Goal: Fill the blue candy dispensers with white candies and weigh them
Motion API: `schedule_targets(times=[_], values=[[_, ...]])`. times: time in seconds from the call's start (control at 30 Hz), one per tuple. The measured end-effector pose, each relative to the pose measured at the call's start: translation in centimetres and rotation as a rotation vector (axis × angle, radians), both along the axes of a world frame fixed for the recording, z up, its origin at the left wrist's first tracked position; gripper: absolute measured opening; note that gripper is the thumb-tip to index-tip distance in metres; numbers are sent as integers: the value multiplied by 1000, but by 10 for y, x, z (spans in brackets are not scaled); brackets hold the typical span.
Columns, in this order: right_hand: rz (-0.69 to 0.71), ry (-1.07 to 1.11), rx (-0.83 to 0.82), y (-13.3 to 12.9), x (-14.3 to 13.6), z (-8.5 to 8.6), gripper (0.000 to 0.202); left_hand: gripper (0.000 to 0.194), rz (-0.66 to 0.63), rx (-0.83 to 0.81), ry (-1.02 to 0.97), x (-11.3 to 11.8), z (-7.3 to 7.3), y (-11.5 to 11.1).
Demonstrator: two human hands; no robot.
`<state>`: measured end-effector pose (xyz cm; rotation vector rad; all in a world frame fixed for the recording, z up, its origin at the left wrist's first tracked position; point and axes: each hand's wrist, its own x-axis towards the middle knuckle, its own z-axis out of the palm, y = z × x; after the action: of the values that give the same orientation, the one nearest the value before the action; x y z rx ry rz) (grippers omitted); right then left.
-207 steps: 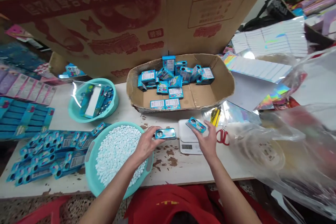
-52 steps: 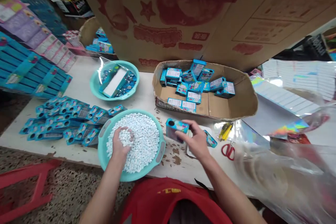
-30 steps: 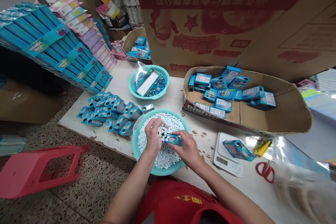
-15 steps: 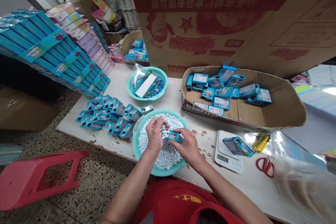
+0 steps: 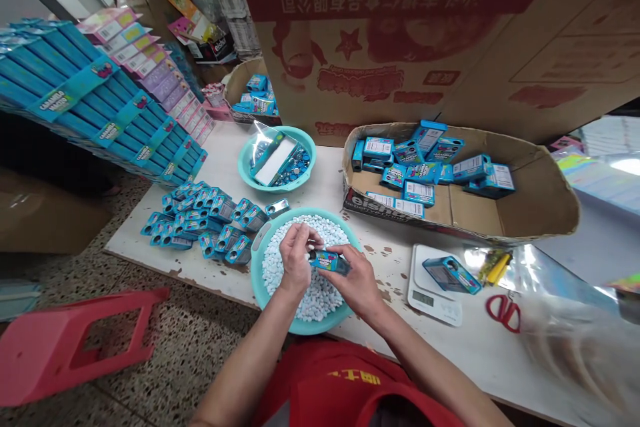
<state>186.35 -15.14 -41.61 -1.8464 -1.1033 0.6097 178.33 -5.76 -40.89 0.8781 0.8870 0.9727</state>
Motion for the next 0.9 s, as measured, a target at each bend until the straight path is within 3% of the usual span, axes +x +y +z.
schedule_targets(times=[0.2, 0.5, 0.57, 0.63, 0.8, 0.9], values=[[-28, 108, 44, -1, 2, -3, 31, 28, 6, 68, -44, 0, 5, 0], [-124, 228, 66, -5, 9, -6, 30, 30, -11, 44, -52, 5, 7, 3], [-152, 239, 65, -16, 16, 1, 32, 31, 54, 109, -9, 5, -2, 13], [-190, 213, 82, -32, 26, 6, 35, 30, 33, 243, 169, 7, -21, 22], [-268, 68, 110, -64, 45, 6, 32, 20, -498, 904, 695, 21, -81, 18], [-316, 65, 47, -71, 47, 0, 34, 23, -670, 1169, 906, 24, -95, 3]])
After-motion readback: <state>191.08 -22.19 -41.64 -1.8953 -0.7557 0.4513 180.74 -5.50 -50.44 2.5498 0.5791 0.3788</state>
